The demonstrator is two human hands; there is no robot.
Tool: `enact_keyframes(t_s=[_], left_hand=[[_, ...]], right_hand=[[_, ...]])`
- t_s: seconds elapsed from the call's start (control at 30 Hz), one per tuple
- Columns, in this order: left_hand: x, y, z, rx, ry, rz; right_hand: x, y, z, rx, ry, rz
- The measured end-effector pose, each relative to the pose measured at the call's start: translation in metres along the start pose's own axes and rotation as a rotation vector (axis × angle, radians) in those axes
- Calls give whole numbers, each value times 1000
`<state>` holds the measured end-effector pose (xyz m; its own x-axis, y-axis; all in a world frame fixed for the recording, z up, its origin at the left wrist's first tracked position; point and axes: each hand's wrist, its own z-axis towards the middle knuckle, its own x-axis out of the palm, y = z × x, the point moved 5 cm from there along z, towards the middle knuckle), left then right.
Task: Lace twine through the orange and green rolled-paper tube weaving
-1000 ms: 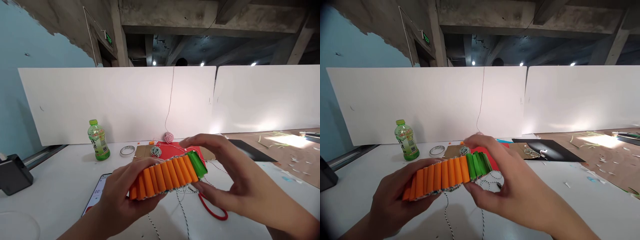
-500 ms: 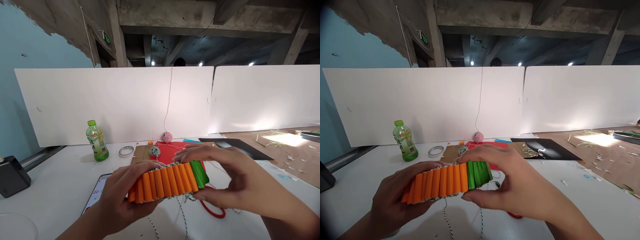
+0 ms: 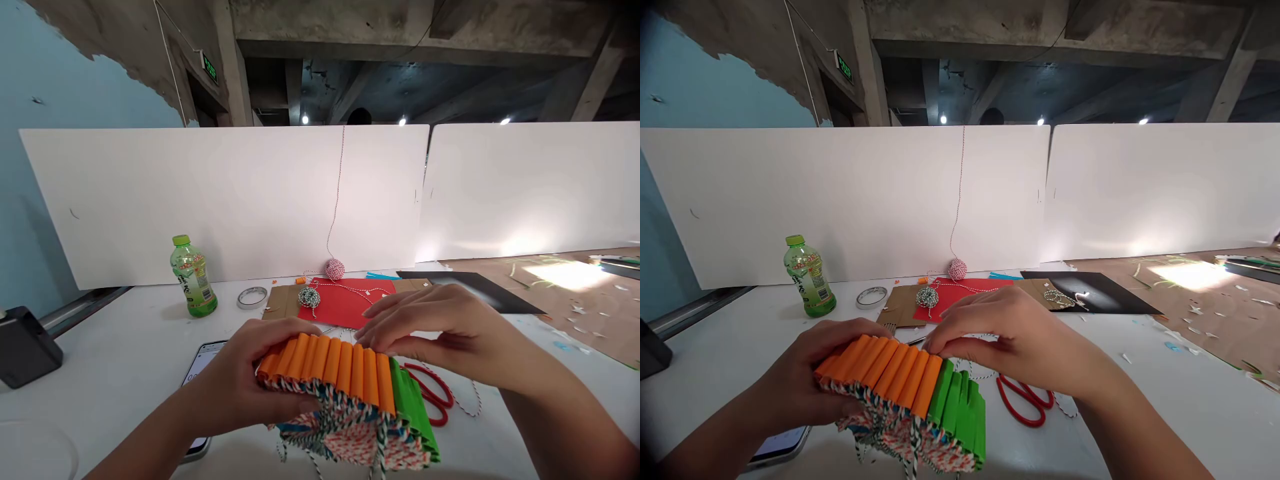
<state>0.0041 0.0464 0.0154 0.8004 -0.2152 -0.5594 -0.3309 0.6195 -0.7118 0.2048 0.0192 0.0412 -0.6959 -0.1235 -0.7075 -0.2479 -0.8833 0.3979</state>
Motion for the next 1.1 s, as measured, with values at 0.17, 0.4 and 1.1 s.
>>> enact_keyframes(t_s=[0.17,0.4,1.1], left_hand=[[-2,1,-1,37,-5,2],[-4,-2,0,74,-14,-84],[7,15,-3,-517,-73,-551]], right_hand=[[1,-2,2,-27,-22,-31],[-1,-3,3,-114,-103,-232],[5,-24,4,161,-81,0]])
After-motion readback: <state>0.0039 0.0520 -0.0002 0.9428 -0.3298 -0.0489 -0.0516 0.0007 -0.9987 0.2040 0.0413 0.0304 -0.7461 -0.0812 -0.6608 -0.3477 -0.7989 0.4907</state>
